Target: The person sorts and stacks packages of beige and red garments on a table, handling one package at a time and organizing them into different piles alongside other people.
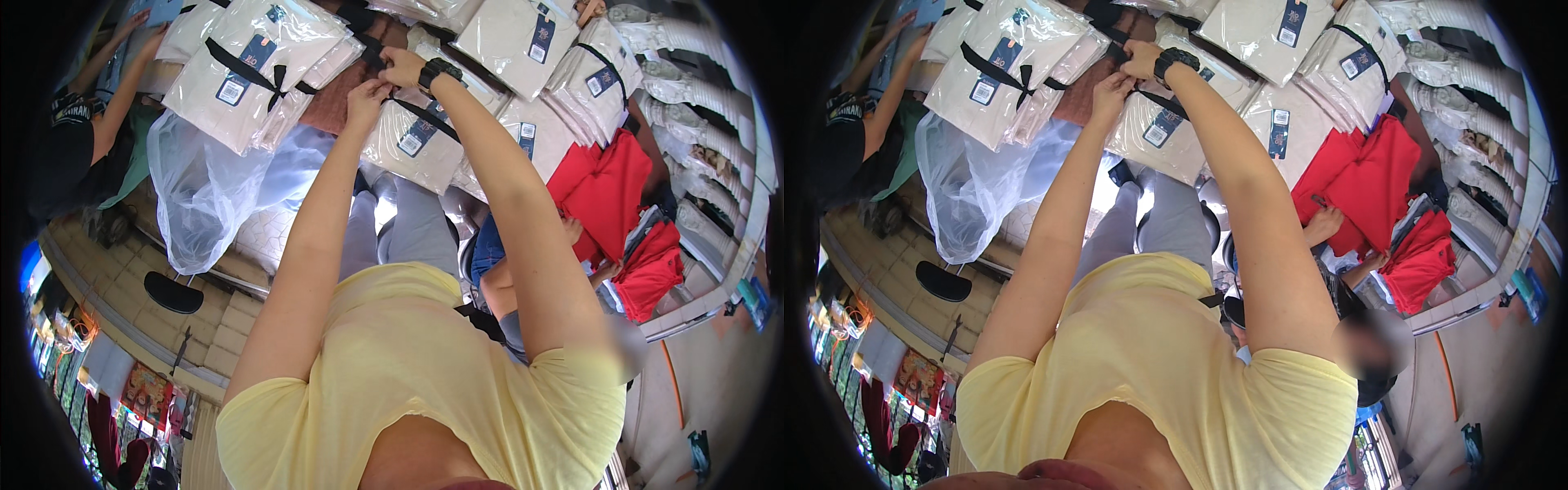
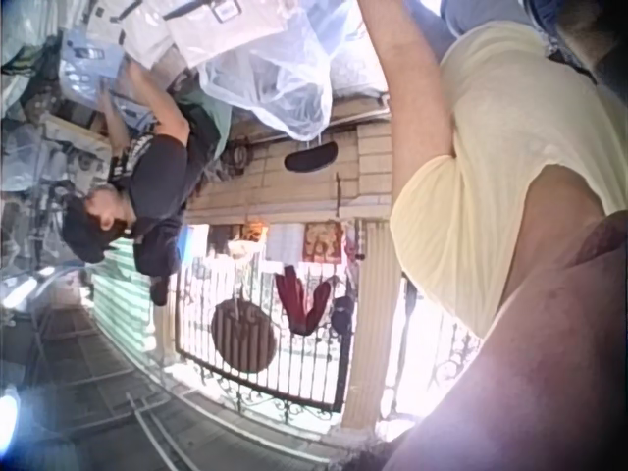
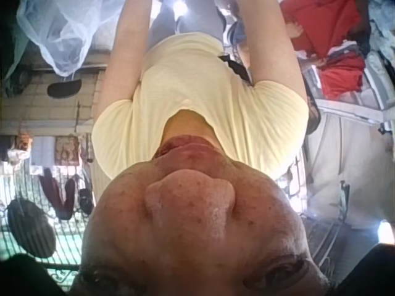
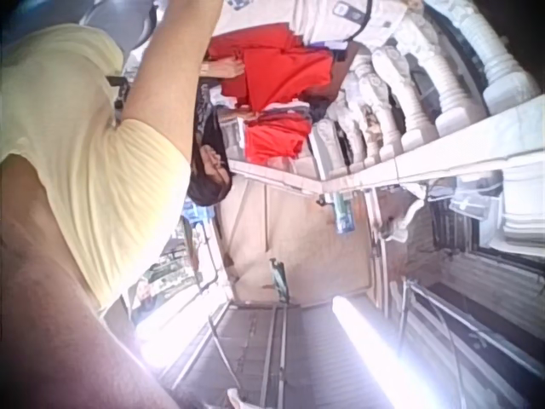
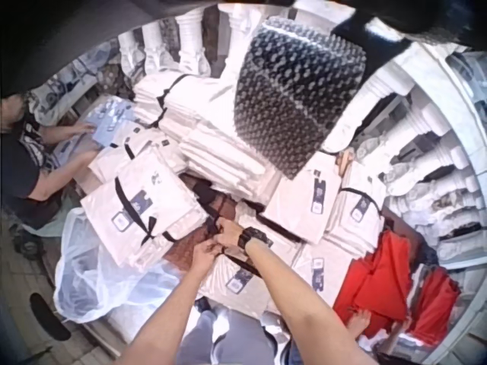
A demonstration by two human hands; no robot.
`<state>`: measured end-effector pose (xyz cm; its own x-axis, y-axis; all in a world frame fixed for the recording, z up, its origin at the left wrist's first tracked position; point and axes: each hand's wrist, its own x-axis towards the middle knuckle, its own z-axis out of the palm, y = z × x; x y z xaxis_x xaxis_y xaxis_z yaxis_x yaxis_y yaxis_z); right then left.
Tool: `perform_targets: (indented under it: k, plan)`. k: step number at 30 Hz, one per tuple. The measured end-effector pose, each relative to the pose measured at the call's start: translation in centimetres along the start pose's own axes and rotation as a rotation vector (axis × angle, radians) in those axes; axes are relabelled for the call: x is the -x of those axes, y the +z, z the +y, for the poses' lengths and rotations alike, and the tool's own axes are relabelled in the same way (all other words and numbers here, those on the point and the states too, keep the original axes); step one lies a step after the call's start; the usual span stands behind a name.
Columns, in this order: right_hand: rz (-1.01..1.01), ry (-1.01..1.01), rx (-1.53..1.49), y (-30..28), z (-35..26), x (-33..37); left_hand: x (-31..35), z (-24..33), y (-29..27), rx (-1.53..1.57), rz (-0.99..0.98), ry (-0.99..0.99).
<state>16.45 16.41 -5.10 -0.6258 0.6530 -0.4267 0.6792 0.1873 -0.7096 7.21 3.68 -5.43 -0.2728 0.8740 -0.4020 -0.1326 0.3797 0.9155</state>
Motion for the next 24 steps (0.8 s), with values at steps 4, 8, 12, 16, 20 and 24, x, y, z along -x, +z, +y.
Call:
perform_targets:
  k: [4, 8, 12, 16, 20, 24]
  plan:
    - [-0.154, -0.252, 0.129, 0.6, -2.5, 1.9, -0.1, -3.8, -2.7, 0.171, 0.139, -0.089]
    - [0.052, -0.224, 0.288, 0.8, -2.1, 3.6, 0.6, -2.1, -1.3, 0.335, 0.172, -0.167]
    - [0.01, -0.147, 0.343, 0.8, -2.8, 4.6, 0.6, -1.4, -1.4, 0.298, 0.21, -0.098]
    - [0.167, -0.257, 0.418, 0.2, -2.7, 4.9, 0.3, -1.7, -3.4, 0.222, -0.04, -0.079]
    - [0.044, -0.241, 0.298, -0.4, -2.3, 4.1, 0.5, -2.1, -2.7, 0.037, -0.009, 0.04]
    - [-0.007, -0.108, 0.277, -0.3, -3.9, 4.5, 0.9, -2.5, -2.4, 0.085, 0.072, 0.017]
